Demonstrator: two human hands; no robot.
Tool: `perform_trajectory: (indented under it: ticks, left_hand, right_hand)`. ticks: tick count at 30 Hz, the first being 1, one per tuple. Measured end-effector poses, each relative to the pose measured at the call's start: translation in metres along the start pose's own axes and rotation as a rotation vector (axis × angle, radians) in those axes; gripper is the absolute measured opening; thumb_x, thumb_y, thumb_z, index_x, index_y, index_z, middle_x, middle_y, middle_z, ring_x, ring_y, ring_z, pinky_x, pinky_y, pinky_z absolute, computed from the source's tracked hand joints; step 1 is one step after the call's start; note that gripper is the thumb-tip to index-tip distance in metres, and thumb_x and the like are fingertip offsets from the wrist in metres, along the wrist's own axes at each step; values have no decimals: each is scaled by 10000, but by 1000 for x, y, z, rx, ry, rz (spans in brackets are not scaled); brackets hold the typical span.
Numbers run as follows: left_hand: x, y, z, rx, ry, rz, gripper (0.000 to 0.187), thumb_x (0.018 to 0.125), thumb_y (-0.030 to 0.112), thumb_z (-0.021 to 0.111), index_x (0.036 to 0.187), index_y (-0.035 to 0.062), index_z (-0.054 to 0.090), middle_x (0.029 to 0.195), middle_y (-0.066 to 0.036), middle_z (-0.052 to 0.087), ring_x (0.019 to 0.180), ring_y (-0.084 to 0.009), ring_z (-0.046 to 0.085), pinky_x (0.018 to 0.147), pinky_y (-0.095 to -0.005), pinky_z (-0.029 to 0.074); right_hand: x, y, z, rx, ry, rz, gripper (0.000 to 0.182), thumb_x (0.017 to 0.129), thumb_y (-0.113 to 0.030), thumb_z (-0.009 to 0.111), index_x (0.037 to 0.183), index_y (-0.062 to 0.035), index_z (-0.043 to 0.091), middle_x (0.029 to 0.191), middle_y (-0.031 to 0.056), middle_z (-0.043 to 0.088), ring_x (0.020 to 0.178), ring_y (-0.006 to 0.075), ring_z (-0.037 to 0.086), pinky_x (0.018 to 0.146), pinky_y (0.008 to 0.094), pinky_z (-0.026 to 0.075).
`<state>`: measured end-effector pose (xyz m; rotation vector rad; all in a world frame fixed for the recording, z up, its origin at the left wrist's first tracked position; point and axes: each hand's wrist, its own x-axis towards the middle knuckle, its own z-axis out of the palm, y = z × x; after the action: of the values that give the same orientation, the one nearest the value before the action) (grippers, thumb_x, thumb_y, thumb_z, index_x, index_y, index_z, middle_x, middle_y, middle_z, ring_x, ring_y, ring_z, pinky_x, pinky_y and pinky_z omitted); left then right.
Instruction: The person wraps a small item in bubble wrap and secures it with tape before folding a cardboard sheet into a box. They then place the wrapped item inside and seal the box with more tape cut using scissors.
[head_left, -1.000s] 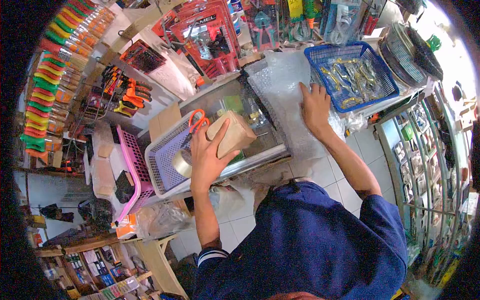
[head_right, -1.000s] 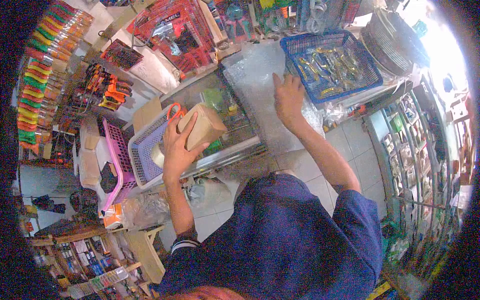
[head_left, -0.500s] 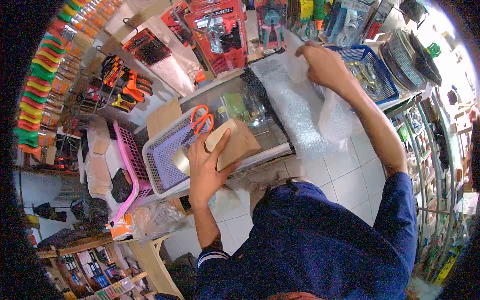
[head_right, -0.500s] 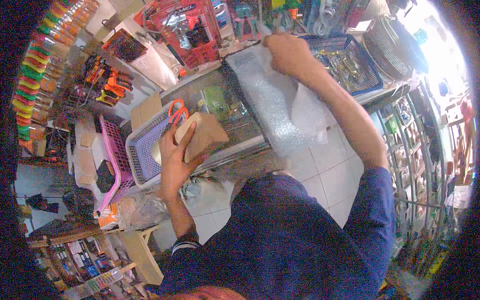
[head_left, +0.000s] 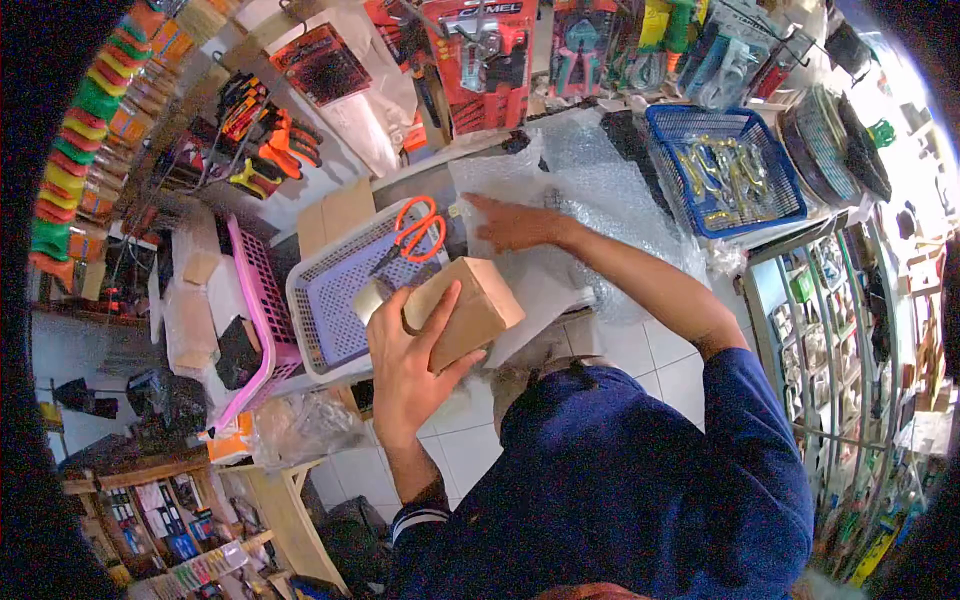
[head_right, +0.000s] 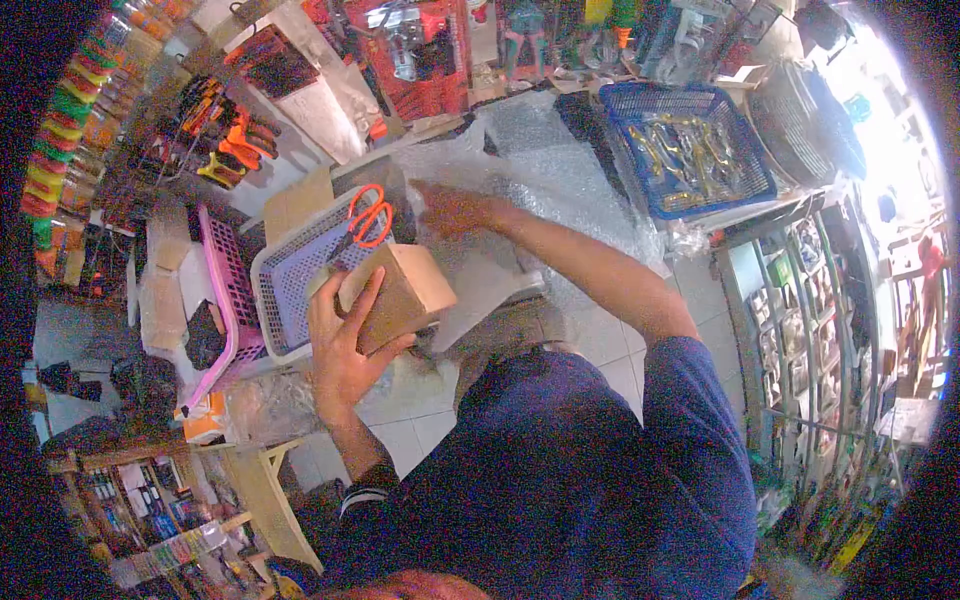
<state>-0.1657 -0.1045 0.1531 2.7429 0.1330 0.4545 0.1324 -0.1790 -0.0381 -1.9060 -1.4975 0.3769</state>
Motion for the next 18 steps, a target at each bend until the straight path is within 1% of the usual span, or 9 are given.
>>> perform_trajectory:
  ticks: [1, 2, 3, 5, 8, 11, 12, 15, 18]
  left_hand:
    - [3, 1, -1, -24, -33, -13, 906, 695, 447, 866, 1514, 310, 502, 1417, -214, 448, 1266, -424, 447, 1078, -530, 369]
    - [7, 1, -1, -46, -64, -27, 906, 696, 492, 856, 1511, 302, 509, 1432, -218, 444, 1300, -430, 436, 1103, -534, 362]
    - [13, 2, 4, -43, -57, 29, 903, 699, 490, 854, 1511, 301, 508, 1433, -217, 443, 1302, -429, 438, 1106, -533, 361]
    - [35, 5, 30, -35, -31, 140, 897, 706, 486, 851, 1513, 301, 505, 1435, -215, 441, 1304, -427, 444, 1112, -531, 359]
    - [69, 7, 78, -138, -36, 185, 823, 728, 372, 855, 1484, 316, 534, 1313, -186, 484, 1208, -390, 483, 1039, -531, 385]
    - [91, -3, 115, -25, -16, 238, 797, 739, 375, 846, 1473, 308, 541, 1308, -192, 492, 1218, -391, 485, 1028, -526, 398]
    - [96, -7, 126, -10, -44, 234, 799, 740, 374, 846, 1474, 305, 539, 1308, -192, 494, 1223, -391, 483, 1022, -524, 400]
    - [104, -9, 145, 40, -122, 174, 812, 738, 369, 848, 1481, 295, 528, 1311, -192, 500, 1233, -393, 480, 1005, -523, 408]
    - [108, -5, 148, 51, -162, 43, 834, 734, 368, 849, 1492, 283, 510, 1313, -191, 503, 1229, -394, 479, 994, -533, 413]
  right_hand:
    - [-3, 11, -14, 134, -94, 34, 638, 1013, -270, 561, 1548, -70, 277, 1386, 274, 533, 1338, 368, 507, 1082, 455, 441]
    - [-8, 24, -22, 153, -120, 14, 590, 1013, -238, 554, 1525, -68, 317, 1358, 257, 553, 1311, 350, 526, 1064, 447, 452]
    - [-13, 36, -30, 172, -146, -5, 543, 1013, -206, 547, 1503, -66, 357, 1330, 241, 572, 1285, 332, 544, 1046, 438, 463]
    - [-21, 61, -38, 56, -109, -145, 426, 1000, -139, 538, 1409, -36, 476, 1229, 203, 628, 1185, 293, 599, 981, 417, 500]
    - [-32, 47, -87, 166, -206, -305, 284, 953, -58, 543, 1203, 19, 654, 1056, 156, 701, 970, 245, 685, 856, 385, 558]
    - [-34, 36, -129, 199, -415, 101, 209, 901, -63, 580, 1017, 43, 717, 882, 132, 724, 763, 203, 698, 728, 366, 570]
    - [-36, 28, -137, 158, -350, 94, 218, 878, -89, 588, 970, 52, 726, 778, 101, 722, 639, 168, 660, 624, 349, 546]
    - [-45, 49, -141, 186, -328, 78, 226, 889, -119, 578, 889, 44, 734, 720, 82, 707, 616, 149, 628, 569, 327, 499]
    - [-56, 91, -135, 236, -53, 27, 249, 890, -141, 576, 754, 15, 715, 668, 78, 683, 570, 128, 582, 525, 311, 452]
